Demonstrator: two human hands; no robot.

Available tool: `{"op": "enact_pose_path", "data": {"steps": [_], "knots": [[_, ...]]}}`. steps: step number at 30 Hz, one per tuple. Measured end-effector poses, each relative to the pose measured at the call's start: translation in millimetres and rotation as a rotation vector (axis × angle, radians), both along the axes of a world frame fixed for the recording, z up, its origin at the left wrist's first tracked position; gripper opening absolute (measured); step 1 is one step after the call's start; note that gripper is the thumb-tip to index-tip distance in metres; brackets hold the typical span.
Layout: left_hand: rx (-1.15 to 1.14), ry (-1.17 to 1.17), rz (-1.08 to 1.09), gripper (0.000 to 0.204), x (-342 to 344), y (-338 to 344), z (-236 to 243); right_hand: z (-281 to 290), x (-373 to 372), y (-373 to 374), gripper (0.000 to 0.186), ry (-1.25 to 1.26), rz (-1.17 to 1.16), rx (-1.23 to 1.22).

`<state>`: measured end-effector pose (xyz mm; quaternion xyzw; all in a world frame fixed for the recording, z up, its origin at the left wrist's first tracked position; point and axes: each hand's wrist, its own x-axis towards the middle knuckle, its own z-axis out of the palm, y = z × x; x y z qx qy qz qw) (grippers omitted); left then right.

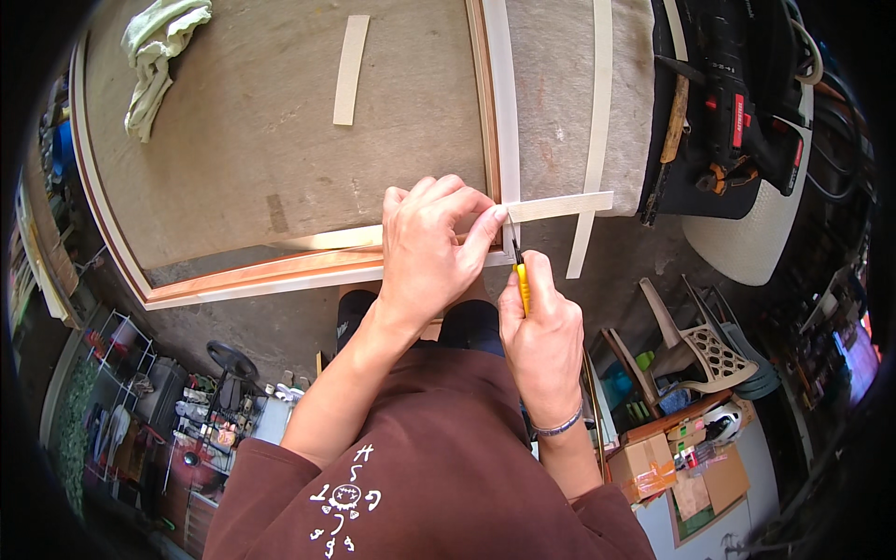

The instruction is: The person assembles a wooden art frame by fitting thin wooden slats into a larger rectangular frame and cutting them to size with a utility knife.

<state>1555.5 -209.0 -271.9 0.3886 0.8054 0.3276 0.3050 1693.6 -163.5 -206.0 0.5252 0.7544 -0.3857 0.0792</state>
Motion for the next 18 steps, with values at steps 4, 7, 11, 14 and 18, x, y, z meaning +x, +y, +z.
{"op": "enact_pose_path", "data": {"steps": [4,7,11,14,18], "knots": [[-0.006,0.004,0.002,0.015,0,1,1,-1,4,-2,0.022,-0.007,0.005,-0.017],[-0.006,0.02,-0.01,0.016,-1,1,1,0,9,-6,0.021,-0.031,0.009,-0.034],[-0.031,-0.022,-0.008,0.017,-11,7,2,-1,20,-11,0.024,-0.001,-0.008,-0.032],[-0.052,-0.052,-0.017,0.018,-14,8,2,-2,26,-7,0.026,0.125,0.007,0.011],[-0.079,-0.068,-0.006,0.018,-12,8,5,-17,12,8,0.028,0.188,0.051,0.142]]}}
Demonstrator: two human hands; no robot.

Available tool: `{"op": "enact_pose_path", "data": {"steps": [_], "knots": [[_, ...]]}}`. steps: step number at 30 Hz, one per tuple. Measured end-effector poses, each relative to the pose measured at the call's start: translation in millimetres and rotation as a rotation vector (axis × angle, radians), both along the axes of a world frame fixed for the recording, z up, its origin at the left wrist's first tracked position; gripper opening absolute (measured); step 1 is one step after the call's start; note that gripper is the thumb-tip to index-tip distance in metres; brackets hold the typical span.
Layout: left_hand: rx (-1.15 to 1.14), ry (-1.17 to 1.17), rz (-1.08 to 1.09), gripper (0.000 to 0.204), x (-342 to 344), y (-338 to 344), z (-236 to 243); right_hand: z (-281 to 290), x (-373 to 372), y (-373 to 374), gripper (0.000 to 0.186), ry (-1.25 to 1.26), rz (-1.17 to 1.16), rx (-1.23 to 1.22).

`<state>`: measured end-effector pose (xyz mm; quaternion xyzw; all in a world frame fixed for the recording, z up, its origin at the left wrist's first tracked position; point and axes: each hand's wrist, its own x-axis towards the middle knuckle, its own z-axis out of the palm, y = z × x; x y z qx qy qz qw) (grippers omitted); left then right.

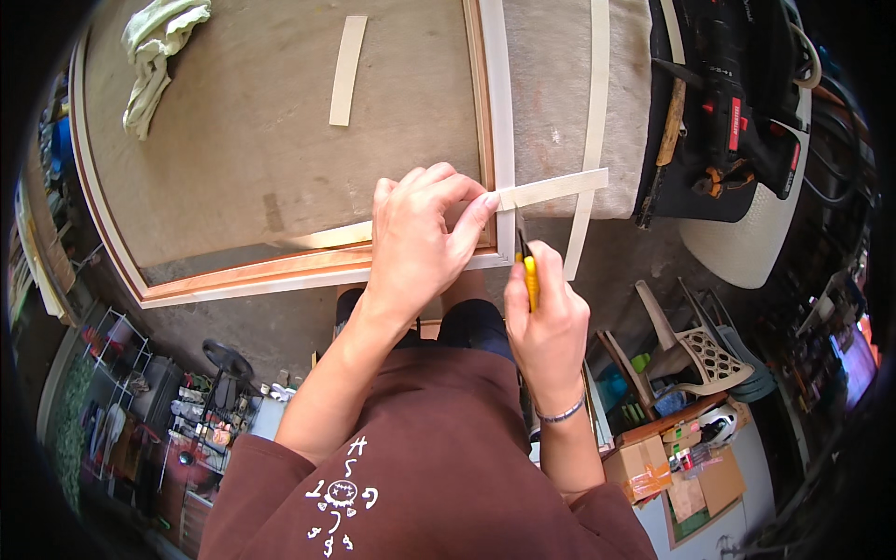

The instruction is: The person assembles a wooden art frame by fitting thin wooden slats into a larger rectangular frame and cutting them to size with a utility knife.

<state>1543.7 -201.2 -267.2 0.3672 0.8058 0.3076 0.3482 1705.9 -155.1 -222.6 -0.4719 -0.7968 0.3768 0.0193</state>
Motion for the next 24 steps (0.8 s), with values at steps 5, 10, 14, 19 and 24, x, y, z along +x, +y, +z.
{"op": "enact_pose_path", "data": {"steps": [5,10,14,19,24], "knots": [[-0.002,0.007,-0.01,0.018,0,-1,0,-5,-7,4,0.029,-0.047,0.03,-0.042],[-0.011,0.007,-0.001,0.018,0,-1,0,-7,-7,4,0.029,-0.049,0.04,-0.032],[-0.014,0.009,0.006,0.017,1,-1,0,-4,-8,3,0.029,-0.088,0.051,-0.016],[-0.007,0.019,0.012,0.017,2,-1,0,8,-20,2,0.029,-0.215,0.034,-0.048],[-0.025,0.084,0.012,0.017,6,-1,1,7,-13,-3,0.026,-0.204,0.033,-0.045]]}}
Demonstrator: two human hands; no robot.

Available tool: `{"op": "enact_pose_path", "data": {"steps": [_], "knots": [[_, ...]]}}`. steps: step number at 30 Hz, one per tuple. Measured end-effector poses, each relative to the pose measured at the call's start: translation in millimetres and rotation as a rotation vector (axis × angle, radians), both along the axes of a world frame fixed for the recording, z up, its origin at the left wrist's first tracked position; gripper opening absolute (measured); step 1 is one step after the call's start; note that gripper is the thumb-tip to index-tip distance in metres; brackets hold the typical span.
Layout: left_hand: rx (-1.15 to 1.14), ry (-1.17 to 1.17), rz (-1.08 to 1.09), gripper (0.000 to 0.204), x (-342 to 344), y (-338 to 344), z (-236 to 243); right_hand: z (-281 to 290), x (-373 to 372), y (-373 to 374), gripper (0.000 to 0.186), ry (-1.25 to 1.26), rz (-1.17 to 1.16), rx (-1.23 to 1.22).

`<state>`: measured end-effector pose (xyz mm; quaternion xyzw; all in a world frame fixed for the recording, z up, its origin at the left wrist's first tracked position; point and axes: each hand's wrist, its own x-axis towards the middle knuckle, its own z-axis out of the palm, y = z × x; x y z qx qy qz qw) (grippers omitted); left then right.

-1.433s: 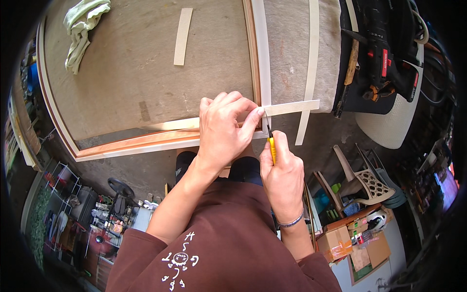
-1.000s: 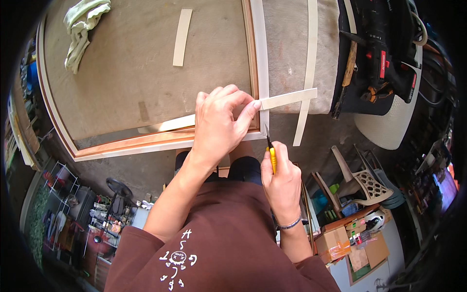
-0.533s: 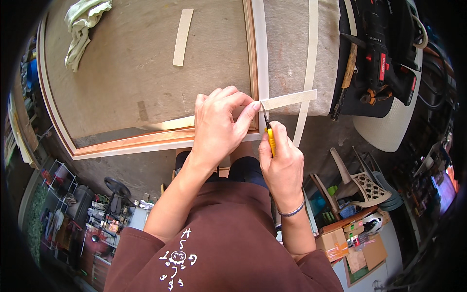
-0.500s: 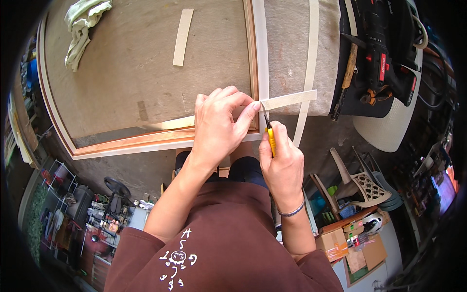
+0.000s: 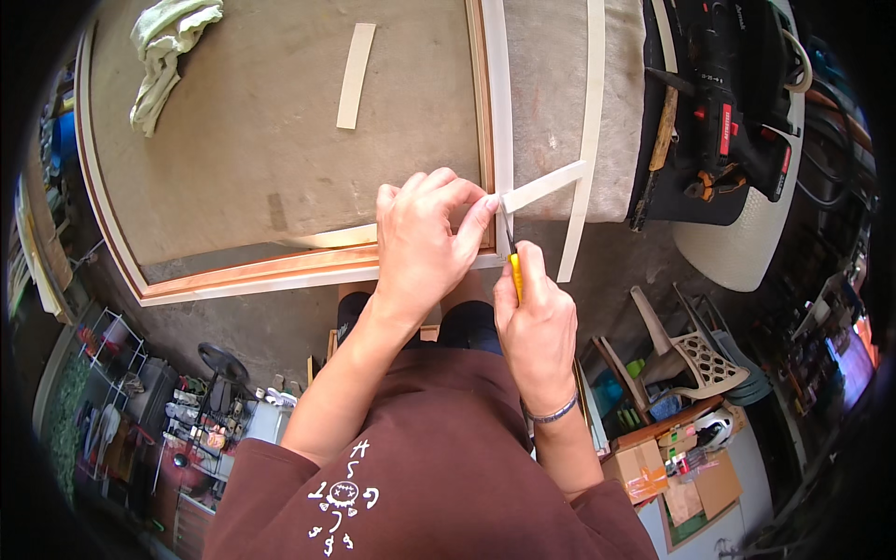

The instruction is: The person assembles a wooden art frame by fitting thin wooden slats into a larger rectangular frame and cutting them to size with a utility knife.

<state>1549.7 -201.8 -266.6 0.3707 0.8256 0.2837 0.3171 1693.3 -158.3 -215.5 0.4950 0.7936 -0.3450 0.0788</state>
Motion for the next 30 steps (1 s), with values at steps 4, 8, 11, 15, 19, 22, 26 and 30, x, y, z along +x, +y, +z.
{"op": "enact_pose_path", "data": {"steps": [4,8,11,15,19,22,26,30], "knots": [[0.028,-0.015,0.005,0.018,-1,-1,0,0,16,-5,0.029,0.02,0.013,-0.007],[0.094,-0.058,0.026,0.019,-9,-9,5,-7,32,29,0.04,0.316,0.08,0.22],[0.202,-0.089,0.029,0.017,-21,-14,36,-11,15,81,0.041,0.259,0.27,0.285],[0.529,-0.119,0.166,0.014,-43,-29,85,-20,3,120,0.038,0.292,0.435,0.216],[0.819,-0.135,0.47,0.029,-71,-60,122,-18,-31,152,0.032,0.468,0.188,0.345],[1.057,-0.013,0.824,0.044,-96,-78,158,-46,-91,177,0.049,0.334,0.091,0.329],[1.31,0.116,0.858,0.061,-120,-87,245,-66,-124,199,0.07,0.128,0.023,0.55],[1.382,0.159,0.782,0.064,-121,-127,330,-47,-136,186,0.066,0.296,0.0,0.706]]}}
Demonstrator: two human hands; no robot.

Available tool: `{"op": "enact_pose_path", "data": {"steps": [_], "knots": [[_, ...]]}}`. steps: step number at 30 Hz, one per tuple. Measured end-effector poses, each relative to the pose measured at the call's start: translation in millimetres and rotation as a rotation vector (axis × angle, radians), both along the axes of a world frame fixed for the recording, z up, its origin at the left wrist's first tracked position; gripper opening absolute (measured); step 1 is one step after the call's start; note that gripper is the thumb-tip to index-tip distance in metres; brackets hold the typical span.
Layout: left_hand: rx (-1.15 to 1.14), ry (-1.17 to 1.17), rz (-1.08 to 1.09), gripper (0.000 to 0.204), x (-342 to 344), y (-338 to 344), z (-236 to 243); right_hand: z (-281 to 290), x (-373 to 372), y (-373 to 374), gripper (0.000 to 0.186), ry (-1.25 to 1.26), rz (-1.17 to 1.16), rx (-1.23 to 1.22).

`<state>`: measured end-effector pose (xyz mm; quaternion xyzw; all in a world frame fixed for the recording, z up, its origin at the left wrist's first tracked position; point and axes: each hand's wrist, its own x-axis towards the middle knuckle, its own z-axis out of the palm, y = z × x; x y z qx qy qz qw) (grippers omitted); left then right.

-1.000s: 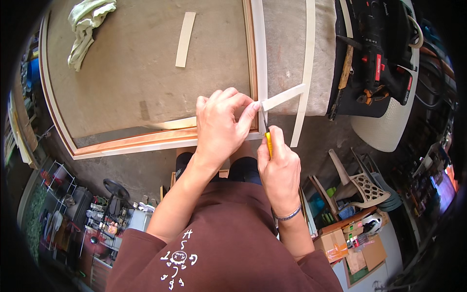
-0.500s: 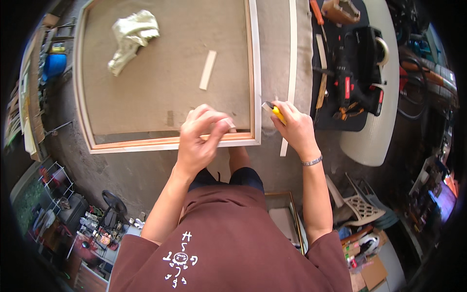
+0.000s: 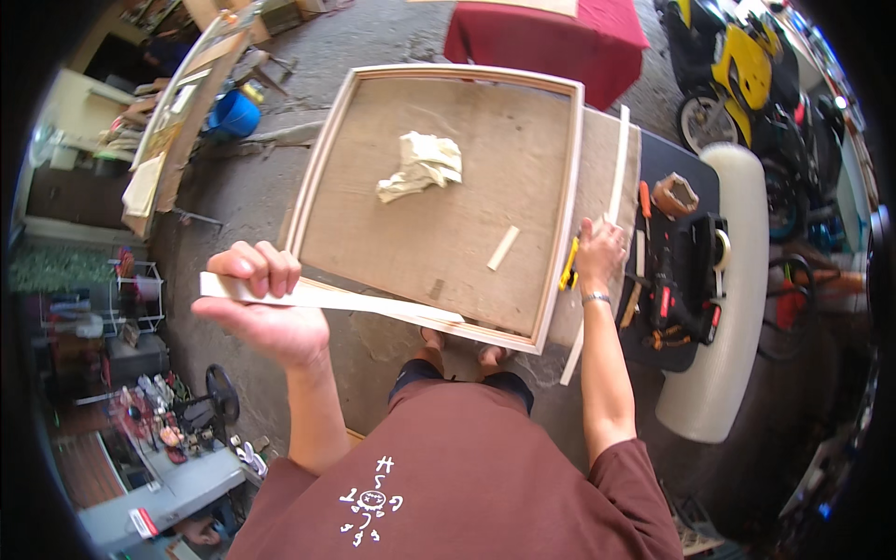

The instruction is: The person assembles a wooden art frame by fitting thin wooden slats into a larger rectangular frame and cutting them to size with a utility knife.

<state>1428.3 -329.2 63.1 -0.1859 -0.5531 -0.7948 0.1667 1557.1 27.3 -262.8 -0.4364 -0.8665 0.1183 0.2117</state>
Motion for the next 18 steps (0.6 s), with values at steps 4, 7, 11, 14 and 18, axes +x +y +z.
{"op": "enact_pose_path", "data": {"steps": [4,7,11,14,18], "knots": [[0.191,0.034,-0.268,0.051,8,-58,74,99,-29,-80,0.053,0.451,0.686,-0.644],[0.327,0.074,-0.476,0.042,-11,-96,93,163,-46,-159,0.074,0.318,1.331,-0.778],[0.423,0.064,-0.558,0.027,-49,-133,117,163,-66,-224,0.064,0.159,1.503,-1.174],[0.331,0.081,-0.564,0.032,-98,-163,103,161,-67,-236,0.022,0.012,1.32,-1.325],[-0.24,0.101,0.32,0.055,-167,-195,14,146,-42,-242,0.011,0.307,1.005,-0.585]]}}
